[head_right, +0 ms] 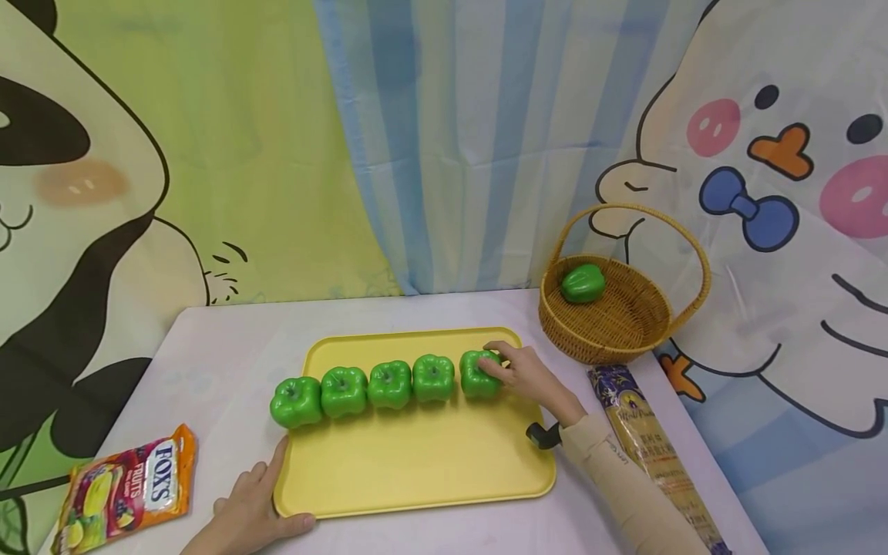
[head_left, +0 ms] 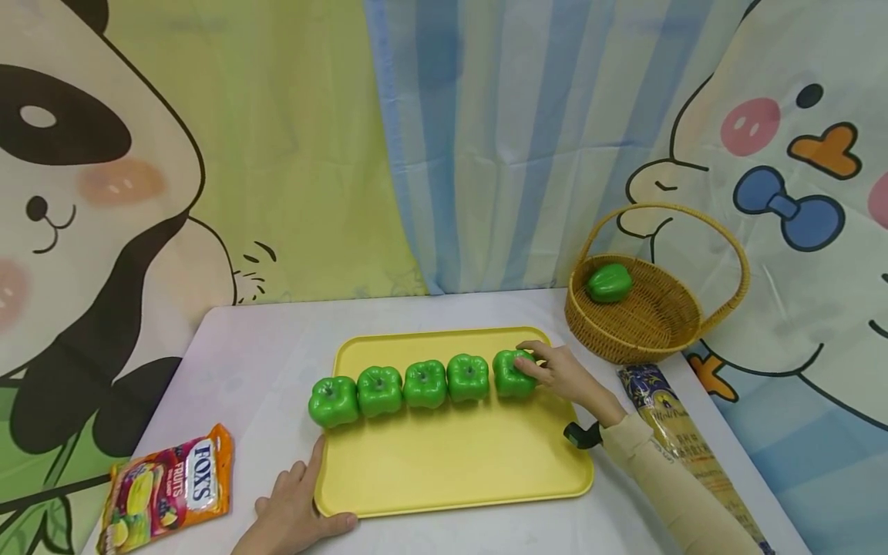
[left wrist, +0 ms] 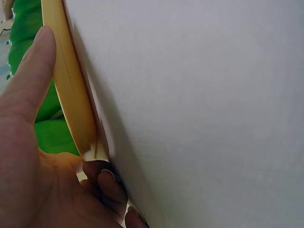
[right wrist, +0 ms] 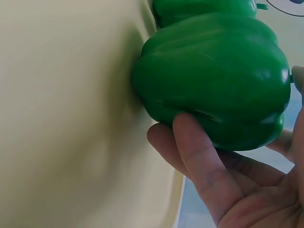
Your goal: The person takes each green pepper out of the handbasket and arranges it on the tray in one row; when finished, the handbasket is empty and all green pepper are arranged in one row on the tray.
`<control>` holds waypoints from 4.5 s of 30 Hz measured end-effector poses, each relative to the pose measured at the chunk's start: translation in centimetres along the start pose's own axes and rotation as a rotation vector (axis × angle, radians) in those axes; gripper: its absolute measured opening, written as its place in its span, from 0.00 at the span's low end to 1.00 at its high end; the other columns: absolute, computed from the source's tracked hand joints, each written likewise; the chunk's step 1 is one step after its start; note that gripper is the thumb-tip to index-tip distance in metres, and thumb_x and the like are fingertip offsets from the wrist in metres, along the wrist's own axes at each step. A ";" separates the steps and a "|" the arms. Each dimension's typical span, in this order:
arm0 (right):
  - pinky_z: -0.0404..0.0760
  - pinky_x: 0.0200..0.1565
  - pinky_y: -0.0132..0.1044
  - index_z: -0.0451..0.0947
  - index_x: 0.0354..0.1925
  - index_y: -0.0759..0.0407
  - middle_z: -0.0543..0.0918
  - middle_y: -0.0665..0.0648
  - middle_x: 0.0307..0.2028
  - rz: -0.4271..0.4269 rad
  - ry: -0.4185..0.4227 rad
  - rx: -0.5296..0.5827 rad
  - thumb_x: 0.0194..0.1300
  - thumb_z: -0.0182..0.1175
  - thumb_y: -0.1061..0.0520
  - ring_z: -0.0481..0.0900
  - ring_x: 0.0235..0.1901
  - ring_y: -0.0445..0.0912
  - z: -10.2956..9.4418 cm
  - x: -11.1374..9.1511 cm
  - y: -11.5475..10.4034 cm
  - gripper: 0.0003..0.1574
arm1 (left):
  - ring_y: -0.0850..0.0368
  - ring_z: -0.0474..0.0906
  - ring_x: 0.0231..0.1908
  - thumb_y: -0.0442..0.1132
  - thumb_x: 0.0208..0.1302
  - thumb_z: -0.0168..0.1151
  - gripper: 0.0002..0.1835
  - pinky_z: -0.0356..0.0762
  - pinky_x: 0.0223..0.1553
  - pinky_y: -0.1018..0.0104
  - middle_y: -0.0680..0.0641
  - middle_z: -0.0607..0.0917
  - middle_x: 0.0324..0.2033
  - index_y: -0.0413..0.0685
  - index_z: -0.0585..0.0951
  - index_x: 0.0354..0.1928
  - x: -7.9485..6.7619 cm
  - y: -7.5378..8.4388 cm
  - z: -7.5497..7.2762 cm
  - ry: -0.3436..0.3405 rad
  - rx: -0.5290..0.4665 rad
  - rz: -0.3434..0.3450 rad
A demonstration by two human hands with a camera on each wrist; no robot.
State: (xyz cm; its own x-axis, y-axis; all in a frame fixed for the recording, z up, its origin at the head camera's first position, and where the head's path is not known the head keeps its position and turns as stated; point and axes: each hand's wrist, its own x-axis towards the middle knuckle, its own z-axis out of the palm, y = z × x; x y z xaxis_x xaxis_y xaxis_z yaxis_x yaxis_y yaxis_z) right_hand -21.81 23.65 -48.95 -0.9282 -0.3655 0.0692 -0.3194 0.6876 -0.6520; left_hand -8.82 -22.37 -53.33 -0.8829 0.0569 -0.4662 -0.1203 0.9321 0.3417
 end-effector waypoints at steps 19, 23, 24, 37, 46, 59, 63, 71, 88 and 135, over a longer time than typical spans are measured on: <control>0.82 0.35 0.33 0.75 0.63 0.61 0.88 0.66 0.45 -0.018 -0.031 0.035 0.74 0.58 0.45 0.89 0.33 0.42 0.3 0.3 -0.2 0.29 | 0.51 0.64 0.40 0.81 0.30 0.71 0.80 0.61 0.35 0.51 0.47 0.72 0.39 0.52 0.43 0.81 -0.1 0.1 0.0 0.004 -0.013 -0.001; 0.83 0.37 0.34 0.76 0.62 0.60 0.87 0.66 0.48 -0.018 -0.026 0.033 0.73 0.58 0.45 0.90 0.36 0.46 0.4 0.3 -0.2 0.28 | 0.51 0.64 0.40 0.81 0.30 0.71 0.80 0.60 0.34 0.53 0.47 0.72 0.39 0.52 0.43 0.81 -0.1 0.0 0.1 0.008 -0.011 0.003; 0.84 0.38 0.35 0.76 0.62 0.59 0.86 0.66 0.50 -0.018 -0.025 0.031 0.73 0.59 0.45 0.90 0.37 0.46 0.5 0.3 -0.2 0.27 | 0.51 0.64 0.40 0.81 0.30 0.71 0.79 0.60 0.34 0.53 0.47 0.72 0.39 0.53 0.43 0.81 -0.1 0.0 0.1 0.009 -0.009 0.004; 0.85 0.42 0.42 0.73 0.65 0.63 0.84 0.68 0.53 0.026 -0.043 0.024 0.72 0.59 0.42 0.89 0.39 0.49 0.3 0.3 0.0 0.34 | 0.51 0.65 0.40 0.80 0.31 0.72 0.79 0.60 0.34 0.53 0.47 0.73 0.40 0.53 0.43 0.81 -0.2 0.1 -0.1 0.011 -0.012 0.011; 0.84 0.48 0.49 0.67 0.69 0.65 0.84 0.68 0.54 0.094 -0.051 0.040 0.73 0.57 0.40 0.88 0.46 0.57 -0.6 -0.1 0.1 0.39 | 0.51 0.65 0.40 0.80 0.30 0.72 0.79 0.60 0.34 0.53 0.48 0.73 0.40 0.51 0.44 0.81 -0.2 0.1 -0.1 0.002 -0.011 0.002; 0.82 0.51 0.56 0.68 0.68 0.64 0.84 0.69 0.54 0.092 0.097 -0.005 0.75 0.56 0.43 0.85 0.52 0.64 -5.2 -0.3 0.9 0.35 | 0.51 0.65 0.40 0.80 0.31 0.72 0.79 0.60 0.35 0.52 0.47 0.72 0.40 0.52 0.43 0.81 -0.1 0.1 -0.1 0.003 -0.013 0.002; 0.83 0.49 0.55 0.69 0.67 0.64 0.85 0.66 0.53 0.088 0.161 -0.029 0.73 0.59 0.44 0.85 0.51 0.62 -7.1 -0.2 1.4 0.34 | 0.51 0.65 0.40 0.81 0.31 0.71 0.79 0.60 0.34 0.53 0.47 0.72 0.40 0.52 0.44 0.81 -0.1 0.1 -0.1 0.002 -0.013 0.003; 0.81 0.50 0.59 0.66 0.69 0.66 0.85 0.68 0.53 0.118 0.223 -0.128 0.71 0.62 0.43 0.86 0.49 0.63 -10.3 0.3 2.9 0.40 | 0.50 0.66 0.41 0.80 0.31 0.72 0.79 0.63 0.35 0.50 0.47 0.73 0.41 0.52 0.43 0.81 -0.1 0.1 -0.1 -0.002 -0.006 0.001; 0.79 0.50 0.60 0.65 0.70 0.59 0.75 0.68 0.63 0.236 0.246 -0.115 0.69 0.56 0.31 0.78 0.57 0.64 -14.3 1.6 5.6 0.46 | 0.50 0.66 0.41 0.82 0.29 0.70 0.80 0.63 0.35 0.49 0.47 0.73 0.40 0.53 0.44 0.81 0.0 0.1 -0.2 -0.010 -0.010 -0.013; 0.65 0.62 0.70 0.49 0.76 0.73 0.56 0.82 0.70 0.430 0.240 -0.131 0.69 0.45 0.24 0.62 0.65 0.74 -16.9 6.3 15.2 0.63 | 0.51 0.64 0.40 0.82 0.27 0.71 0.80 0.61 0.35 0.51 0.48 0.72 0.39 0.56 0.44 0.81 -0.1 0.2 0.0 0.006 -0.031 -0.031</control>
State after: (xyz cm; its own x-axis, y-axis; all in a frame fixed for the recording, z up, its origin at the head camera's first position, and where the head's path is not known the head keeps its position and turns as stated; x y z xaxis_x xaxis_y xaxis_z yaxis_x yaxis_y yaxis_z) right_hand -35.78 42.44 -45.68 -0.9937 0.1118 -0.0029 0.0942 0.8229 -0.5603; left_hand -8.71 -22.15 -53.22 -0.8813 0.0263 -0.4717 -0.1613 0.9217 0.3527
